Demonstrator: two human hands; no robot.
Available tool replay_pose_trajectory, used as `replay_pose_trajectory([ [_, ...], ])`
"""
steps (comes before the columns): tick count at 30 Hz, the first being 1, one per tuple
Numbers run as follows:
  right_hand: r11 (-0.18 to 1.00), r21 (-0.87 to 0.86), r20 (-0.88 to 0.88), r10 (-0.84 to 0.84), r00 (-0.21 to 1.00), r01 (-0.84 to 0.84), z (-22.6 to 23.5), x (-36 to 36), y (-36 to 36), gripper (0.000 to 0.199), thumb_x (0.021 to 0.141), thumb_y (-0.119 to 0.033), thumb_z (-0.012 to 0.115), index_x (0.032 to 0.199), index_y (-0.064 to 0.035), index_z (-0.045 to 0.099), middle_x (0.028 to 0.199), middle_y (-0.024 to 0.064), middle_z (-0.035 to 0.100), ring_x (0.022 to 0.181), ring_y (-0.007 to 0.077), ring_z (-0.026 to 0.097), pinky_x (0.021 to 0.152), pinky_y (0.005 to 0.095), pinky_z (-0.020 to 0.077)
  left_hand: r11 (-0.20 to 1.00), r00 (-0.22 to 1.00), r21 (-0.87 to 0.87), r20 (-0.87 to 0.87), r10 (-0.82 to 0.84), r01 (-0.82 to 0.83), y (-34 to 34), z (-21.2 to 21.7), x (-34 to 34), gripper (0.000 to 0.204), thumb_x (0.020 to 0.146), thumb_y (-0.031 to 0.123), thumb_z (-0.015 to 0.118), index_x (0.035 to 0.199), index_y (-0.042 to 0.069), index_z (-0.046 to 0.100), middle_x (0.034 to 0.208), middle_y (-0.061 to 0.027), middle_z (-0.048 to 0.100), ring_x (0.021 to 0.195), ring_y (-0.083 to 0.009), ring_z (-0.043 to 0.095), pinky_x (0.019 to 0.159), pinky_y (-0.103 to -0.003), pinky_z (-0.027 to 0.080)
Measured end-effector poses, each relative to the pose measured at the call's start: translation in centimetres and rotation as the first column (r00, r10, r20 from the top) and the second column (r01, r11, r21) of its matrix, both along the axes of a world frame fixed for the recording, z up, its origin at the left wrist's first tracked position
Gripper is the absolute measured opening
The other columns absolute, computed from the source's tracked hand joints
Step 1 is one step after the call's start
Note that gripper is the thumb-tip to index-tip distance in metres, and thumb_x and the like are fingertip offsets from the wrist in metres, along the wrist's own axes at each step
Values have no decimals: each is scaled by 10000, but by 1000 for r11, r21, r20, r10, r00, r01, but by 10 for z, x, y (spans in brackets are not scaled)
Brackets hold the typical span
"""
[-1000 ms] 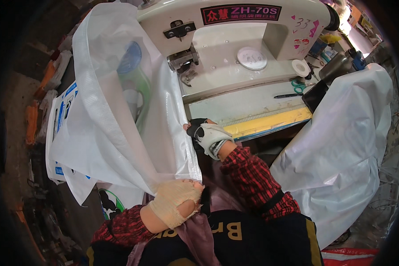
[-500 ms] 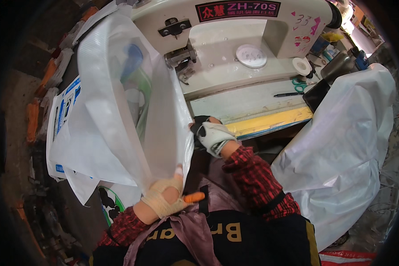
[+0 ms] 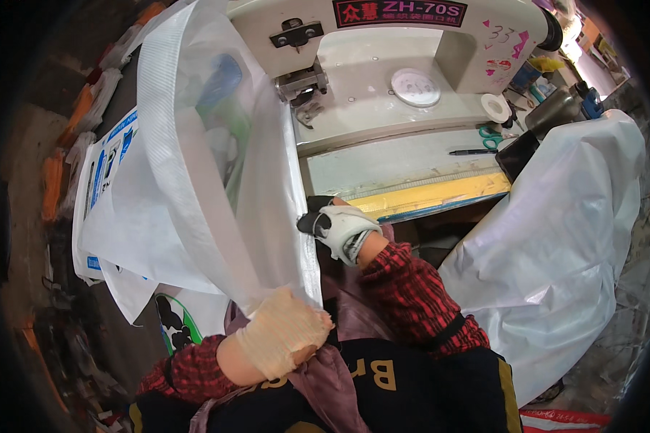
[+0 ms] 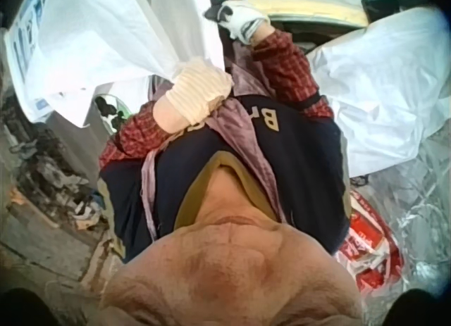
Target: Sewing the edges of large white plastic bags featuring a cow logo using an industrial sewing machine.
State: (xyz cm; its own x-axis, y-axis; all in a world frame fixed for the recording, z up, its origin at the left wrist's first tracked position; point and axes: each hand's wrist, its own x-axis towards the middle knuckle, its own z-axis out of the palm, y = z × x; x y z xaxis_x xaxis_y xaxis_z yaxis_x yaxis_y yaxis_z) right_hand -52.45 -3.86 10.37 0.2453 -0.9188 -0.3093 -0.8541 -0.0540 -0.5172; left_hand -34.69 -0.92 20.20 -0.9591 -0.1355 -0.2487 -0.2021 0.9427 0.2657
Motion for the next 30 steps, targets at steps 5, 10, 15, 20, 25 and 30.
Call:
replay_pose_trajectory([
  [5,956,-292,62,-11,998,29,-7,-6,12,280,683,-104,632,953,-136,567,923,84,602,902,286,583,800,381,465,950,991,313,-131,29,14,-8,-17,6,166,698,192,568,761,40,551,669,-96,591,653,-316,601,581,-399,446],
  [10,914,-406,29,5,1000,7,-31,-15,22,368,649,-85,652,1002,-149,573,942,97,619,918,299,586,783,382,480,949,978,237,61,198,-207,-10,6,-2,217,744,210,620,815,21,541,664,-122,588,632,-324,595,549,-422,455],
  [15,975,-217,47,49,998,-38,-29,-19,27,435,664,-28,601,1075,-170,603,1118,75,595,1029,282,561,892,349,443,826,771,75,-320,550,-558,-38,-10,-16,443,806,284,626,1096,-19,483,887,-188,587,801,-378,582,695,-401,475],
  [20,855,309,539,-519,663,418,-21,-2,26,445,765,-327,680,1149,-124,583,1012,116,589,938,208,570,788,308,463,732,717,18,-183,672,-681,-100,-78,3,432,809,284,625,1076,-29,495,892,-181,606,780,-359,590,694,-385,474],
  [25,850,375,666,-524,531,369,-17,4,25,454,756,-306,697,1133,-80,582,1035,108,577,914,191,579,778,297,466,464,581,410,230,781,-786,-117,-98,7,336,807,254,603,1015,-4,547,824,-159,616,753,-281,605,673,-360,472],
  [30,913,296,951,-309,3,281,-52,3,34,411,753,-163,708,1127,-54,577,979,72,590,879,147,573,770,270,470,191,285,446,153,946,-875,-101,-63,-8,428,781,291,628,1040,-34,523,851,-176,596,817,-321,595,739,-361,464],
])
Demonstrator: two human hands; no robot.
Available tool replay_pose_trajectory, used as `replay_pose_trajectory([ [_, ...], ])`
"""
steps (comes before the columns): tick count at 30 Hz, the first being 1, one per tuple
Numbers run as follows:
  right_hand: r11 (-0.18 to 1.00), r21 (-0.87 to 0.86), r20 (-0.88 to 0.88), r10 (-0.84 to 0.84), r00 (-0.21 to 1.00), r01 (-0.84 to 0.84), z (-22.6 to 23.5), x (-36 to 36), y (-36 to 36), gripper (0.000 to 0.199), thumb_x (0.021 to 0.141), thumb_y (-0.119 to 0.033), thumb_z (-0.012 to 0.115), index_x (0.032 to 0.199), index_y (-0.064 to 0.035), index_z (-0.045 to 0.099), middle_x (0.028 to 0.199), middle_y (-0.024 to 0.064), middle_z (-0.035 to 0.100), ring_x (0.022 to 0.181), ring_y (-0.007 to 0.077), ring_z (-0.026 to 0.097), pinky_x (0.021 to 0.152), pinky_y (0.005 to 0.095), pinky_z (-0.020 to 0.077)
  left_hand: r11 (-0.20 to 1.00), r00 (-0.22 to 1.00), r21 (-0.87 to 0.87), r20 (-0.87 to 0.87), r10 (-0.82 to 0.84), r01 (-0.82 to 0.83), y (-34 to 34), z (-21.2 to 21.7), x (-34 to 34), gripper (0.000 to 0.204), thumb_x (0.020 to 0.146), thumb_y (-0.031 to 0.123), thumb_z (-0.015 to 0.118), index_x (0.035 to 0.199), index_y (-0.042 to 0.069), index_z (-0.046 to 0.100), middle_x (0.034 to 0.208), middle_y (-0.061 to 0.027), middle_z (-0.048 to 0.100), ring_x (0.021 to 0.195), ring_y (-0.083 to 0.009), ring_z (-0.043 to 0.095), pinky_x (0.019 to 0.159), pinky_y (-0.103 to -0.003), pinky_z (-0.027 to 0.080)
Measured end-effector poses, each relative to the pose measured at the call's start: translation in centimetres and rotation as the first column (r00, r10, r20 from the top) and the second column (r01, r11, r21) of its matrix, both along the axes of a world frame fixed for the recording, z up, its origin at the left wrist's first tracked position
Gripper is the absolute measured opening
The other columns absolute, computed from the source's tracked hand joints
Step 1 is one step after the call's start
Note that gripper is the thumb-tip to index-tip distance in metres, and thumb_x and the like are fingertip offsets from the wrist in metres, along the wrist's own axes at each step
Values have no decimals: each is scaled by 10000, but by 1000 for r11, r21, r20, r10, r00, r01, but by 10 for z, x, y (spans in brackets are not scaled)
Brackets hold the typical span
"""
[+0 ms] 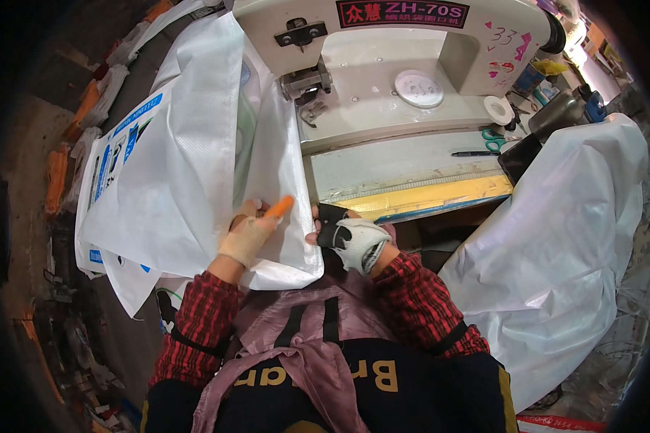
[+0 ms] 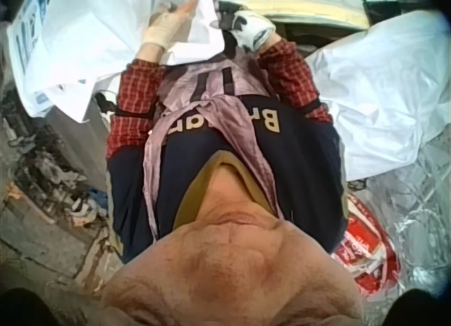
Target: Sewing the edges of large white plastic bags featuring a cow logo using an industrial sewing machine.
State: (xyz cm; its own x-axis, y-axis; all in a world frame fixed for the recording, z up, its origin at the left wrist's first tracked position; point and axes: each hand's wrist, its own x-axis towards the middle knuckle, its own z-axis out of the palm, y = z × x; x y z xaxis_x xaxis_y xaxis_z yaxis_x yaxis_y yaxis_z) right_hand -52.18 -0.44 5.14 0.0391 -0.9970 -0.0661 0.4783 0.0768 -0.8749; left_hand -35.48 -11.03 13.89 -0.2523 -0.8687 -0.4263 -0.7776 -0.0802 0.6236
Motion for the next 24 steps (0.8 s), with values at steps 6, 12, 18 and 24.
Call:
replay_pose_trajectory([
  [6,962,272,-154,26,988,17,25,0,-2,411,761,-82,691,1150,-53,564,900,43,592,884,118,557,795,248,461,772,951,-569,276,-143,282,-1,-62,40,534,699,317,725,1025,-48,510,995,-237,547,947,-376,547,853,-410,423],
  [12,900,424,-327,46,944,103,40,12,0,452,731,-196,737,1140,-86,580,898,1,602,829,83,538,704,207,420,967,946,-139,277,-170,215,-22,-38,44,320,749,249,669,855,-37,570,755,-200,595,750,-329,594,704,-395,455],
  [18,964,239,-528,29,849,115,22,25,0,319,777,-162,660,1060,-49,568,878,44,609,820,135,563,733,257,441,950,913,-142,347,-215,278,-25,-2,52,335,768,305,648,792,-21,575,759,-194,606,727,-330,591,676,-383,453],
  [24,948,277,-473,-8,881,157,48,26,2,390,739,-227,698,1054,-39,566,826,21,576,779,112,532,718,257,439,734,868,-516,454,-203,442,-8,-8,58,337,734,250,692,912,5,546,882,-186,579,835,-347,559,728,-398,453],
])
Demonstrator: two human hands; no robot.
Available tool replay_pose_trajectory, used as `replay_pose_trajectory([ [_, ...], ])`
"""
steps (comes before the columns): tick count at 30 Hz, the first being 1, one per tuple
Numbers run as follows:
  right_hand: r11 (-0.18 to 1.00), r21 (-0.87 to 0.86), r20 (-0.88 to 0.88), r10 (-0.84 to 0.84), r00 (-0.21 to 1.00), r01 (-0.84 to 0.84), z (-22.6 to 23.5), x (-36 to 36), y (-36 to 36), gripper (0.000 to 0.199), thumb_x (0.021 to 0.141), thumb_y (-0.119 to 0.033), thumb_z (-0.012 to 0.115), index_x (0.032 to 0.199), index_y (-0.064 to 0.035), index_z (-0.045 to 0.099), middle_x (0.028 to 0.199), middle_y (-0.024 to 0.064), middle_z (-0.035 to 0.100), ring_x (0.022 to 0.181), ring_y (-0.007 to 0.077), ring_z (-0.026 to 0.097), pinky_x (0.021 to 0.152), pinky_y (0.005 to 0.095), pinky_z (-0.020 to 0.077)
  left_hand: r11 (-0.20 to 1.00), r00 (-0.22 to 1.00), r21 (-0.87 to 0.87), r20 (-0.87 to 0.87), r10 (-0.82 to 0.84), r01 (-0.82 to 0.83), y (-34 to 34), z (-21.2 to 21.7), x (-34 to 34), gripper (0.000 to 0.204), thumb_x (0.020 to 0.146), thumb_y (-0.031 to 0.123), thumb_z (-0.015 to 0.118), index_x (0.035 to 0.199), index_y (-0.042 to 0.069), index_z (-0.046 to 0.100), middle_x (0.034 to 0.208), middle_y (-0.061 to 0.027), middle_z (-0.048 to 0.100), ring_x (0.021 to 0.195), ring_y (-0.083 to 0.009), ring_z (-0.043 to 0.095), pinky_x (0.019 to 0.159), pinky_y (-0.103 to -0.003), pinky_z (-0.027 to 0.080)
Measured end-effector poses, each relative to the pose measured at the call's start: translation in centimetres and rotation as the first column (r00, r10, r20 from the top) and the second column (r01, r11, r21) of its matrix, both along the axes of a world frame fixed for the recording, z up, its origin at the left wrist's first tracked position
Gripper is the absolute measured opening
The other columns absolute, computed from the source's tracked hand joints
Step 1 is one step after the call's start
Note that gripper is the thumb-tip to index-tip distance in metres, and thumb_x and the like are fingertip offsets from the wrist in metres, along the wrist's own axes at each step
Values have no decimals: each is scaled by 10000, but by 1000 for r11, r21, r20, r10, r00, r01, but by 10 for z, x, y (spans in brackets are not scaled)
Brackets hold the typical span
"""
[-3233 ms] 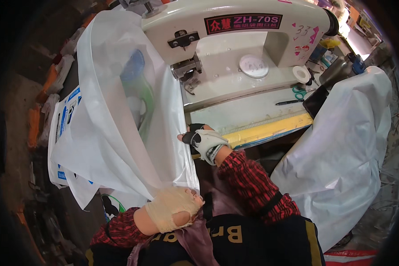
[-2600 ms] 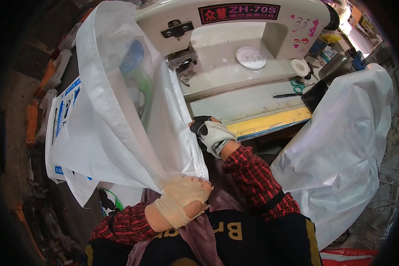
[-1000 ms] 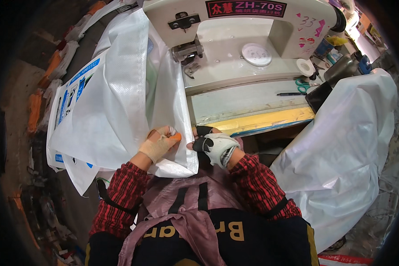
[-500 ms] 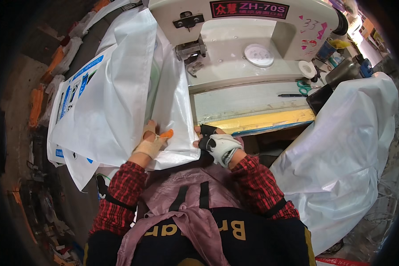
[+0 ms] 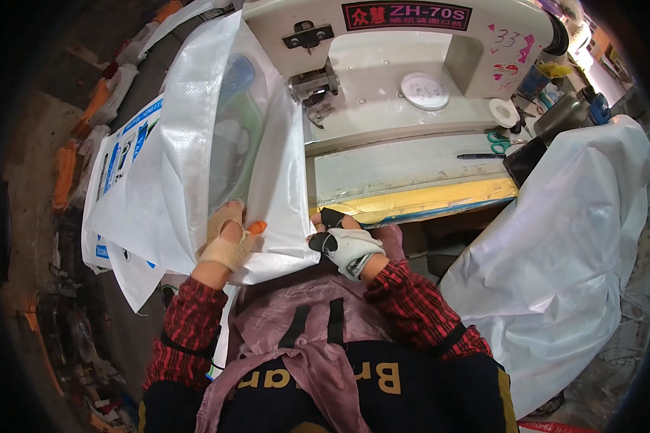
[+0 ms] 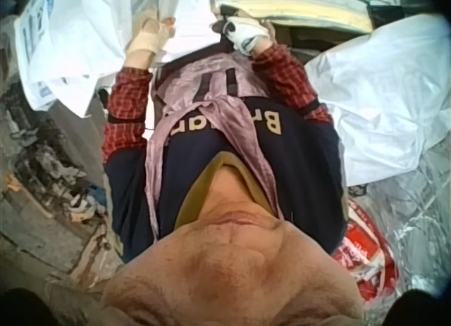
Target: Sewing the edges of large white plastic bags featuring a cow logo using an industrial sewing machine.
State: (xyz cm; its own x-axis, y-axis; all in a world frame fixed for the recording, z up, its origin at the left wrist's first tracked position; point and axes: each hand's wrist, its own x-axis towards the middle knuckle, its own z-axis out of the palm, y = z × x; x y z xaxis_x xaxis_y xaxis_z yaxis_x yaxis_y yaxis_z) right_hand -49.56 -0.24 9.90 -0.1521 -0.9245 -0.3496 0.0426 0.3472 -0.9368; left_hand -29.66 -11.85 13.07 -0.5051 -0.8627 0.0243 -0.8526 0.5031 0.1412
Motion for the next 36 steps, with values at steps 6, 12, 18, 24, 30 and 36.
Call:
replay_pose_trajectory([
  [6,997,22,317,-80,945,77,-15,3,-1,338,715,-227,720,967,-46,584,739,7,561,717,109,529,671,251,440,731,793,318,-141,-593,603,55,46,-38,362,745,389,671,752,42,566,715,-144,591,690,-327,584,615,-417,465],
  [12,989,109,295,68,953,-104,14,4,-13,341,741,-210,712,987,-22,568,791,58,603,761,128,570,705,246,461,897,908,141,-86,-411,419,85,20,-9,262,721,245,696,742,71,501,631,-103,555,578,-310,568,496,-382,439],
  [18,991,-60,720,-38,693,117,-36,2,-27,383,804,-254,651,1045,30,560,890,75,615,872,158,588,807,254,475,920,918,160,-240,-316,358,90,35,1,223,701,127,689,784,66,491,644,-115,551,597,-319,575,521,-382,440],
  [24,994,45,56,-105,993,103,3,4,-42,408,798,-295,682,1052,9,584,916,36,616,835,106,578,735,230,460,841,868,224,-190,-458,493,92,38,-3,279,638,98,679,836,65,486,680,-112,559,645,-319,579,538,-383,446],
  [30,968,-48,-328,219,919,-247,2,-13,-39,499,703,-305,692,1136,-112,540,1080,72,584,998,202,552,884,303,439,829,838,167,-238,-491,533,96,40,-10,246,650,98,665,792,61,468,644,-107,537,613,-323,561,518,-392,429],
  [36,991,-113,348,-33,937,77,-32,-14,-48,370,782,-272,634,1094,-80,583,979,67,622,870,167,587,773,292,470,938,957,204,-133,-258,282,101,47,-14,220,709,131,668,714,57,462,604,-115,532,564,-335,548,508,-410,416],
])
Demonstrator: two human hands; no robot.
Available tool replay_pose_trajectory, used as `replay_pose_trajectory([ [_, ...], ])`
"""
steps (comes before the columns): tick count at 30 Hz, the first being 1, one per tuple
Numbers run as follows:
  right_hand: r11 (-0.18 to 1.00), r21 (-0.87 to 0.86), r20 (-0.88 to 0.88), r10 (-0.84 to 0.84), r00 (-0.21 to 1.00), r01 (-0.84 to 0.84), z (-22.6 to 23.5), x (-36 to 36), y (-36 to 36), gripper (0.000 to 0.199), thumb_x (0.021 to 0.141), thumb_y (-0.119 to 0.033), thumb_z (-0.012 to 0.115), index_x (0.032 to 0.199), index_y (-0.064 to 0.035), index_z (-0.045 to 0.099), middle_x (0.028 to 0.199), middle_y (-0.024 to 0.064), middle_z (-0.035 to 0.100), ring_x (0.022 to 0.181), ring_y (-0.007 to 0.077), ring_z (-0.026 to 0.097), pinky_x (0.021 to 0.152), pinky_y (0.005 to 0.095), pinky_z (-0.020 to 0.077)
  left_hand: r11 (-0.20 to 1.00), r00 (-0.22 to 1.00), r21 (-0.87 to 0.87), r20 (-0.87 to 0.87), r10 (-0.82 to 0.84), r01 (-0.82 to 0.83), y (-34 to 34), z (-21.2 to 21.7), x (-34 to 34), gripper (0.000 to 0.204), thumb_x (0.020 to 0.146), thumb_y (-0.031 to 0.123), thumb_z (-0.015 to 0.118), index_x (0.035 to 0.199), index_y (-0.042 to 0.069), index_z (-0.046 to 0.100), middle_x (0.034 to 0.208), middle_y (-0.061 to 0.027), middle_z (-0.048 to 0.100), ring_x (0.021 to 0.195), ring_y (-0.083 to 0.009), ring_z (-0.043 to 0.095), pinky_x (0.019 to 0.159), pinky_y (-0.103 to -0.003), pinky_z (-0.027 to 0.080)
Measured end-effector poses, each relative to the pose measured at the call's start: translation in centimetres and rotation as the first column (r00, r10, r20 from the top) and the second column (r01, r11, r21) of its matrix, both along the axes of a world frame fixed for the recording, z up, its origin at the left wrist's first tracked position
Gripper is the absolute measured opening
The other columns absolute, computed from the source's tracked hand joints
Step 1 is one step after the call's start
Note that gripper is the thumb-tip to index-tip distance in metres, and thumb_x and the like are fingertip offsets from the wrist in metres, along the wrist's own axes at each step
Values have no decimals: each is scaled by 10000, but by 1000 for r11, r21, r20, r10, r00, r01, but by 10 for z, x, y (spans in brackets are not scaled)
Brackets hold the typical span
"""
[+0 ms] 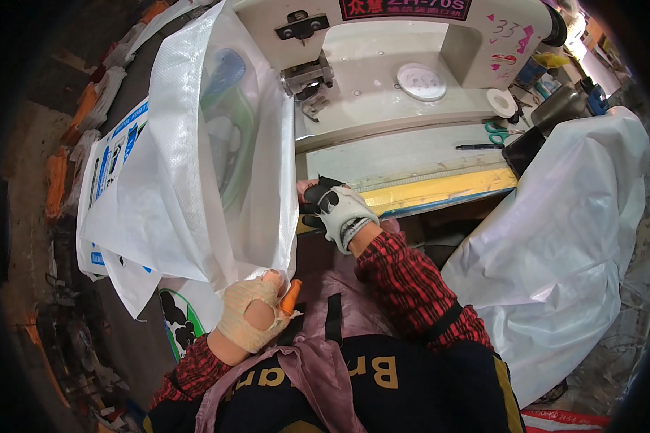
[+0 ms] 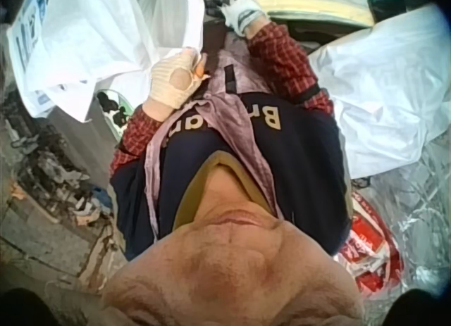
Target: Sewing the edges of large white plastic bags featuring a cow logo using an industrial sewing machine.
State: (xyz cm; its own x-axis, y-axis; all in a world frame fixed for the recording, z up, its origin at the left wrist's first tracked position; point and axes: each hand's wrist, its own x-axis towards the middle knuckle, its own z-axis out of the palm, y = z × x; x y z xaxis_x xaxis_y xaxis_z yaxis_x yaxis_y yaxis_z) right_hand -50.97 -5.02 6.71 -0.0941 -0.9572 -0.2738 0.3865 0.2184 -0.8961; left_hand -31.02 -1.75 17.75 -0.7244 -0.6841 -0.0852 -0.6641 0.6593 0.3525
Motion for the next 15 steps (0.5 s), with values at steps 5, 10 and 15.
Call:
replay_pose_trajectory([
  [5,996,92,336,-11,942,-22,18,5,-7,310,858,-244,554,1109,-61,563,993,97,620,862,180,604,705,296,502,990,972,115,-228,-49,77,-16,10,26,291,662,179,703,867,21,572,666,-155,551,600,-348,551,547,-401,430],
  [10,1000,3,509,1,860,-2,-3,5,3,375,842,-295,591,1130,-55,568,936,100,640,921,192,593,782,273,472,982,974,137,-203,-103,133,-49,21,53,225,699,132,650,883,4,627,671,-142,532,605,-292,555,566,-309,423],
  [15,989,-103,-26,101,995,-103,45,31,18,385,817,-299,611,1099,-40,567,882,42,644,843,125,575,780,253,429,880,939,336,37,342,-334,-73,-9,99,103,747,100,648,818,25,639,597,-114,509,537,-255,518,538,-310,419],
])
